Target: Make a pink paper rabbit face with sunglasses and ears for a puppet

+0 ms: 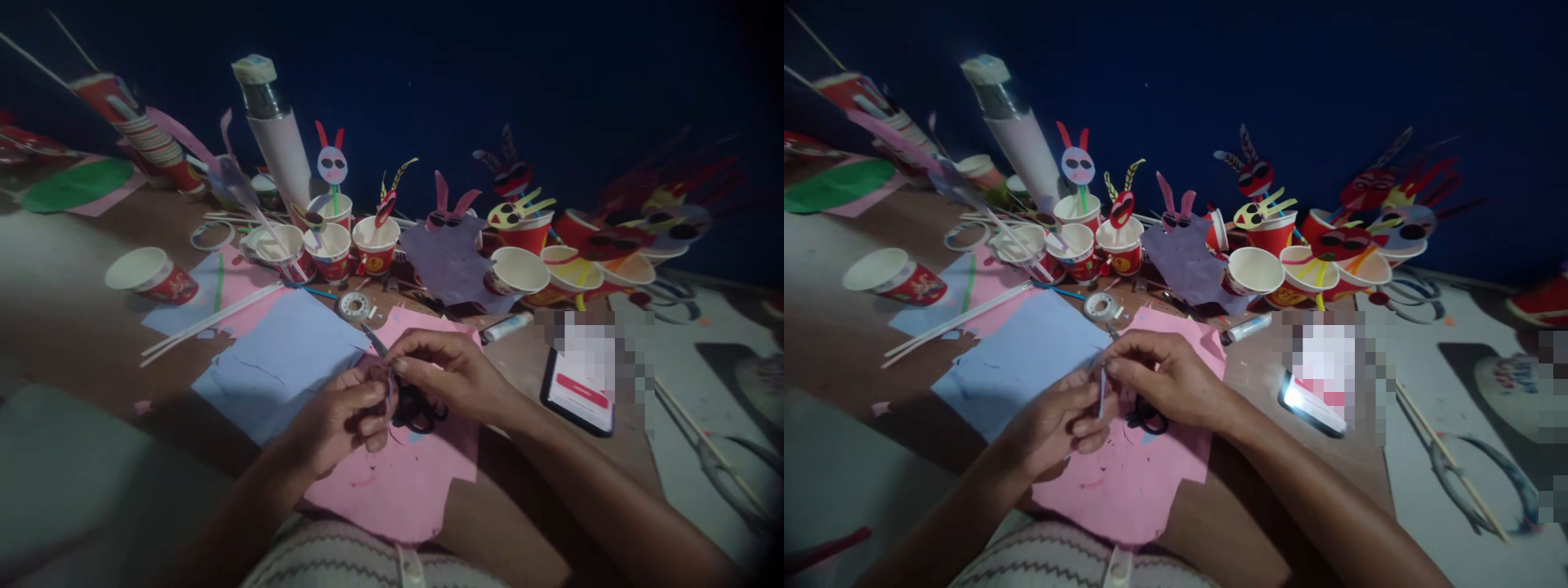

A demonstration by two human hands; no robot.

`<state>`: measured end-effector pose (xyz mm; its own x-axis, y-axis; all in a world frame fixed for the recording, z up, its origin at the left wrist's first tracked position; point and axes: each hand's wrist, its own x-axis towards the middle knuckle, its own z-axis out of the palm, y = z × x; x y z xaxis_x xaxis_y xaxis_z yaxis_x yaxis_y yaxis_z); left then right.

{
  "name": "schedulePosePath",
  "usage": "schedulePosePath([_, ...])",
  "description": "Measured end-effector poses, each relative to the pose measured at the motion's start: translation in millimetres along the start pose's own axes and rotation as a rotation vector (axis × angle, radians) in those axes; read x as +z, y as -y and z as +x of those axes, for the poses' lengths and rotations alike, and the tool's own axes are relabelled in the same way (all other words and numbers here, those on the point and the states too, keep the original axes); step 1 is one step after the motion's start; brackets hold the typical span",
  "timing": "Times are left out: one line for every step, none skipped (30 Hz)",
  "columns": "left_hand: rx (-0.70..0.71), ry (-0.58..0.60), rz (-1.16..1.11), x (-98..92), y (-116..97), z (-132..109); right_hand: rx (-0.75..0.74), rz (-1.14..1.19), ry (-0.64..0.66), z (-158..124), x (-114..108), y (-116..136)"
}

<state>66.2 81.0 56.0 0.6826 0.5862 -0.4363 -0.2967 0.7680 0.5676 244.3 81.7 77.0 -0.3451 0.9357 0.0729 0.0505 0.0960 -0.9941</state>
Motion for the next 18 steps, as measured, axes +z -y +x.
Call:
schedulePosePath([0.024,-0.027,0.019,0.2,0,0,0.012,0.001,0.011,0,0,0])
schedulePosePath([0.050,-0.059,0.043,0.5,1,1,0.030,-0.014,0.020,-1,0,1])
schedulePosePath([0.073,-0.089,0.067,0.9,1,1,0.045,-0.046,0.029,-1,0,1])
schedulePosePath([0.090,-0.116,0.087,1.2,1,1,0.053,-0.091,0.035,-1,0,2])
schedulePosePath([0.097,-0.132,0.106,1.3,0,1,0.051,-0.137,0.039,-1,0,2])
schedulePosePath([0.094,-0.140,0.122,1.1,0,1,0.044,-0.172,0.042,-1,0,2])
schedulePosePath([0.087,-0.142,0.135,0.5,0,1,0.036,-0.188,0.045,-1,0,2])
schedulePosePath([0.078,-0.137,0.146,-0.4,0,1,0.034,-0.187,0.045,-1,-1,2])
schedulePosePath([0.070,-0.128,0.157,-1.6,0,0,0.042,-0.172,0.045,0,-2,2])
schedulePosePath([0.067,-0.120,0.169,-2.9,1,0,0.055,-0.153,0.047,0,-3,1])
schedulePosePath([0.071,-0.118,0.188,-4.2,1,0,0.070,-0.142,0.049,0,-4,1])
schedulePosePath([0.083,-0.130,0.223,-5.4,1,0,0.078,-0.145,0.051,1,-6,1])
schedulePosePath([0.107,-0.158,0.280,-6.5,1,0,0.079,-0.177,0.047,1,-7,0])
schedulePosePath([0.144,-0.201,0.351,-7.5,1,0,0.076,-0.262,0.041,2,-9,-1])
schedulePosePath([0.192,-0.254,0.427,-8.5,0,-1,0.075,-0.392,0.026,3,-10,-2])
schedulePosePath([0.243,-0.307,0.498,-9.5,-1,-2,0.077,-0.544,0.003,4,-11,-4])
schedulePosePath([0.290,-0.354,0.557,-10.6,-3,-3,0.085,-0.693,-0.022,5,-12,-7])
schedulePosePath([0.327,-0.394,0.598,-11.8,-5,-4,0.101,-0.821,-0.042,6,-11,-10])
